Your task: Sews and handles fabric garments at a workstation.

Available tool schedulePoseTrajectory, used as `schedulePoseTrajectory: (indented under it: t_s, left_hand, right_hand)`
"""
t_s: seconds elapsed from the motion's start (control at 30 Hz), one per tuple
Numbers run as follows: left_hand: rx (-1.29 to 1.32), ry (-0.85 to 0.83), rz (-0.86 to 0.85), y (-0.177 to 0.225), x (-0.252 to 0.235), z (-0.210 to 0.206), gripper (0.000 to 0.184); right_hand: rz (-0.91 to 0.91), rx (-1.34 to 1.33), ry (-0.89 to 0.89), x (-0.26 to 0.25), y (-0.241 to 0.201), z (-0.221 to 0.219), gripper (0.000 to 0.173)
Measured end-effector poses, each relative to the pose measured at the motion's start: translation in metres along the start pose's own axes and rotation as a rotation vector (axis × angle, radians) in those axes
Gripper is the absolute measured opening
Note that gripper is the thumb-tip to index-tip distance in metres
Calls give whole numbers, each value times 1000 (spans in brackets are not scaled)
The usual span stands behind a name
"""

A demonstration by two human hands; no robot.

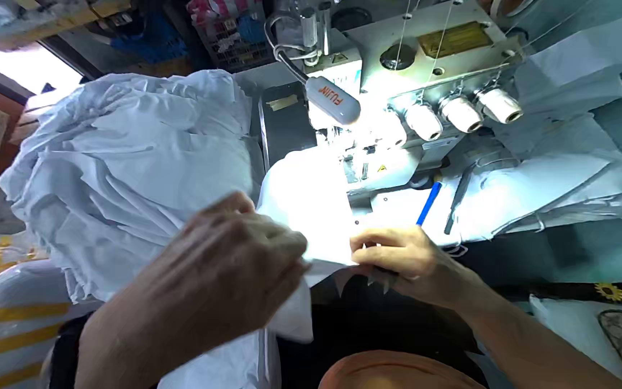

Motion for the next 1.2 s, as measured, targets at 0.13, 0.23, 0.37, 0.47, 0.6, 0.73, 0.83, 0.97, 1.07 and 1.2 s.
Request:
schedulePoseTrajectory:
  t_s: [0.13,0.23,0.37,0.47,0.6,0.73,0.83,0.97,1.07,1.2]
  left_hand:
    - [-46,-20,32,-7,-2,4,28]
    - [99,47,41,6,2,2,22]
    - [210,109,90,27,5,-8,21]
    - [204,154,145,44,5,-18,21]
    - [156,206,146,55,1,-40,22]
    - [62,202,103,55,-4,-59,24]
    - [-14,183,92,53,-9,-74,23]
    - [-60,139,83,61,-10,-100,22]
    - [-137,121,127,72,-4,-123,24]
    - [-194,175,214,82,3,-145,21]
  right_hand:
    - [-82,-93,57,13,3,-10,23]
    - [-117,-115,64,12,7,-12,24]
    - [-164,-105,128,9,15,-17,23]
    - [-195,-86,196,2,26,-18,20]
    - [-190,-103,284,-15,39,-18,12]
    - [-164,-144,334,-31,51,-20,6]
    - [-153,-66,364,-40,63,-20,8]
    - [-164,16,363,-39,66,-21,8]
    - [-246,-3,396,-26,48,-19,13]
    - [-432,-108,491,-8,30,-19,11]
Point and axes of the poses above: each hand's wrist, its own x-axis away from the middle knuckle, its own z-axis out of the back of the hand, y = z × x, the point moved 1 cm from there along -x, towards the middle knuckle, and after that the axes turned 3 degrees about y, right-handed, at the moved point
